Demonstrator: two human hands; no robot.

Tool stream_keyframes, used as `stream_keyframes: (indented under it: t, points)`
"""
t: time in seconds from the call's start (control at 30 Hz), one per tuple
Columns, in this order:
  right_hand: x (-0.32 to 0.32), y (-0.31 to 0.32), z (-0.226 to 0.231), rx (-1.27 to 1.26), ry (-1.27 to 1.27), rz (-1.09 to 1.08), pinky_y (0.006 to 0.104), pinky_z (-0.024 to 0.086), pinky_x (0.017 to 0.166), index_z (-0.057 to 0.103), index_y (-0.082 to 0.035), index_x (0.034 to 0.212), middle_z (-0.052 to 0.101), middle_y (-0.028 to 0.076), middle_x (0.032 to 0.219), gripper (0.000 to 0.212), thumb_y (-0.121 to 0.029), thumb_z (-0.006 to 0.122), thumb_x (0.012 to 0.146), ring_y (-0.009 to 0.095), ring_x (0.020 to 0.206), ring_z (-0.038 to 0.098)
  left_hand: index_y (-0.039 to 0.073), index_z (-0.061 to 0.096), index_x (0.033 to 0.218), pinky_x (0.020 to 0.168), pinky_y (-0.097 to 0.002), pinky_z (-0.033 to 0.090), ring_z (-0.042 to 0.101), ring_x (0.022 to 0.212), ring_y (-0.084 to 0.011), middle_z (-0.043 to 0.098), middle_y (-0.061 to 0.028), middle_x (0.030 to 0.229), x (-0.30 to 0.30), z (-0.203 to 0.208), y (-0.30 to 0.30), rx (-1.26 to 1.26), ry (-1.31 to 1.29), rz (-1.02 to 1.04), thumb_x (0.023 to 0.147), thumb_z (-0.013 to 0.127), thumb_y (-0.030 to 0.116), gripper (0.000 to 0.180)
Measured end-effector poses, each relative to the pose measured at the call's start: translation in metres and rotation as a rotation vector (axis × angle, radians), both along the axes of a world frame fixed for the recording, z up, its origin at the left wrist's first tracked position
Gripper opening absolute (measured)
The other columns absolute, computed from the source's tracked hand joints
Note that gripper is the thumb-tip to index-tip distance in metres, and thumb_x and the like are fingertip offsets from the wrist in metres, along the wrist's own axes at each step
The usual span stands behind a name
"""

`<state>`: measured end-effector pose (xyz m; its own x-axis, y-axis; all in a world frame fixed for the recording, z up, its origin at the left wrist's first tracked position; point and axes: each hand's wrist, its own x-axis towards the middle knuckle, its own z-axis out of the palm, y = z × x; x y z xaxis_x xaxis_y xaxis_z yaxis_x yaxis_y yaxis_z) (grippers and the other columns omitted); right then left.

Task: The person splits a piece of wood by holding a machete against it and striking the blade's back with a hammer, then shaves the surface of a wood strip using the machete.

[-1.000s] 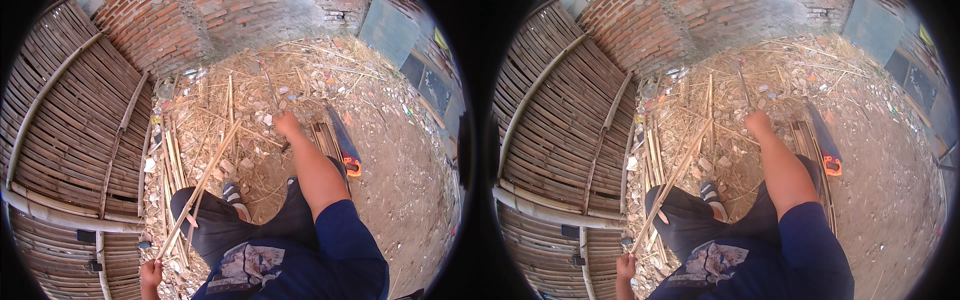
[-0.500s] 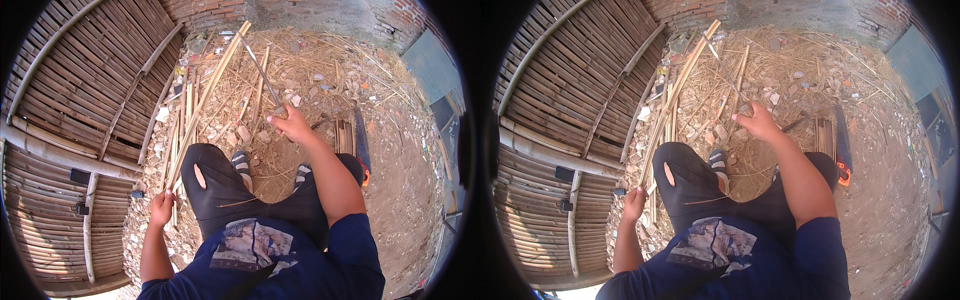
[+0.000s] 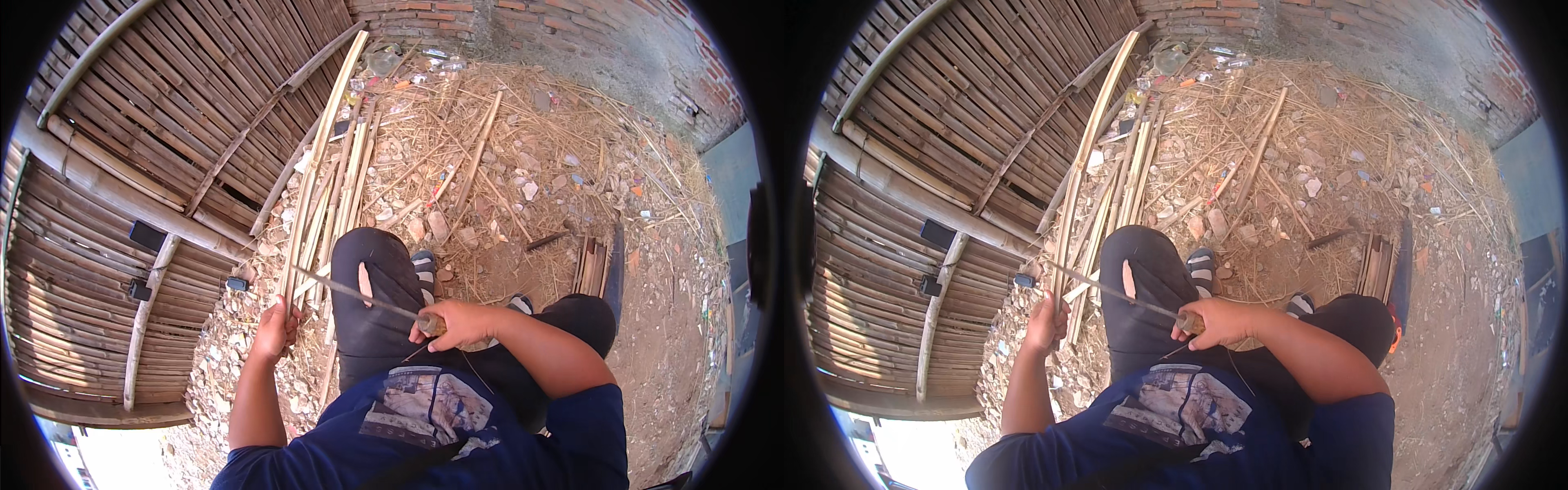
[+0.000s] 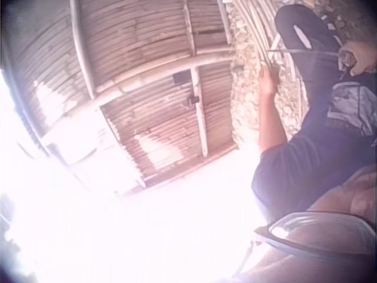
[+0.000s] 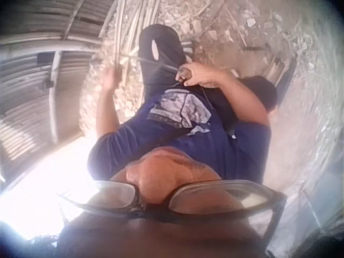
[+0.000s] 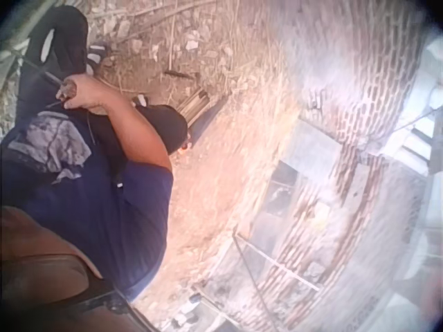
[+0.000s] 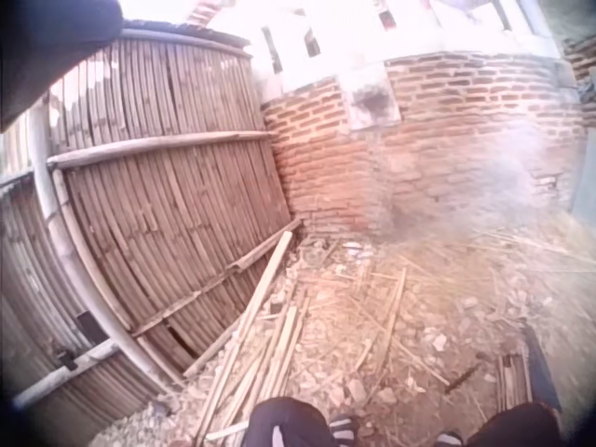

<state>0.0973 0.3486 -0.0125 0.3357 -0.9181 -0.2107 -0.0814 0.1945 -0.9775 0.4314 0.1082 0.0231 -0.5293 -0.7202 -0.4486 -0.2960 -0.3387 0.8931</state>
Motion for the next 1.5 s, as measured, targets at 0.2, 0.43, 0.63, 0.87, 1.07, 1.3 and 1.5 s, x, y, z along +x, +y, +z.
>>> stream_keyframes:
  t: [0.2, 0.43, 0.63, 0.87, 1.07, 1.3, 1.5]
  points:
    - [0.019, -0.003, -0.005, -0.179, 0.458, 0.182, 0.0434, 0.051, 0.098, 0.062, 0.003, 0.126, 0.066, 0.024, 0.122, 0.058, -0.019, 0.08, 0.076, 0.04, 0.114, 0.064, 0.005, 0.059, 0.094, 0.042, -0.0246, 0.024, 0.03, 0.046, -0.0055, 0.038, 0.0049, 0.06, 0.014, -0.003, 0.003, -0.081, -0.026, 0.053, 0.106, 0.043, 0.06, 0.059]
    - [0.01, -0.009, 0.012, -0.09, 0.559, 0.127, 0.0463, 0.053, 0.087, 0.064, 0.001, 0.125, 0.071, 0.025, 0.103, 0.055, -0.023, 0.082, 0.079, 0.041, 0.101, 0.068, 0.004, 0.06, 0.094, 0.043, -0.0238, 0.023, 0.029, 0.046, -0.0052, 0.039, 0.0053, 0.062, 0.019, 0.0, -0.002, -0.059, 0.027, 0.022, 0.107, 0.042, 0.058, 0.058]
    - [-0.076, -0.009, 0.074, -0.268, 0.746, -0.4, 0.0366, 0.051, 0.075, 0.068, -0.002, 0.102, 0.071, 0.012, 0.082, 0.033, -0.021, 0.084, 0.08, 0.022, 0.078, 0.067, 0.004, 0.058, 0.092, 0.04, -0.0237, 0.023, 0.027, 0.043, -0.0052, 0.034, 0.0068, 0.056, 0.01, 0.003, -0.003, -0.023, 0.094, -0.026, 0.108, 0.037, 0.059, 0.061]
    - [-0.191, -0.031, 0.218, -0.454, 1.162, -1.303, 0.0404, 0.052, 0.082, 0.065, 0.001, 0.115, 0.071, 0.016, 0.096, 0.046, -0.03, 0.083, 0.085, 0.028, 0.088, 0.068, 0.003, 0.059, 0.092, 0.044, -0.0227, 0.026, 0.032, 0.047, -0.0041, 0.037, 0.0069, 0.059, -0.015, 0.003, 0.019, -0.202, 0.033, -0.079, 0.111, 0.036, 0.052, 0.057]
    - [-0.168, -0.021, 0.224, -0.252, 1.276, -1.238, 0.0474, 0.053, 0.073, 0.064, 0.002, 0.113, 0.07, 0.021, 0.084, 0.053, -0.044, 0.077, 0.09, 0.036, 0.081, 0.07, 0.0, 0.069, 0.093, 0.062, -0.0356, 0.047, 0.058, 0.061, -0.019, 0.059, -0.0091, 0.064, -0.017, -0.017, 0.065, -0.692, -0.284, -0.124, 0.11, 0.045, 0.043, 0.052]
    - [-0.075, -0.029, 0.074, -0.395, 1.165, -0.47, 0.0496, 0.053, 0.064, 0.062, -0.008, 0.102, 0.067, 0.016, 0.076, 0.036, -0.035, 0.078, 0.083, 0.037, 0.073, 0.07, -0.002, 0.064, 0.093, 0.06, -0.0454, 0.046, 0.064, 0.064, -0.0332, 0.061, -0.0167, 0.067, -0.04, -0.014, 0.095, -0.828, -0.43, -0.254, 0.11, 0.045, 0.037, 0.046]
    - [-0.109, -0.038, 0.046, -0.28, 1.155, -0.447, 0.0512, 0.056, 0.074, 0.062, -0.006, 0.101, 0.069, 0.019, 0.079, 0.028, -0.025, 0.075, 0.083, 0.04, 0.082, 0.071, 0.002, 0.064, 0.095, 0.064, -0.057, 0.048, 0.063, 0.071, -0.0498, 0.065, -0.0252, 0.076, -0.029, -0.038, 0.087, -1.03, -0.583, -0.263, 0.106, 0.049, 0.033, 0.036]
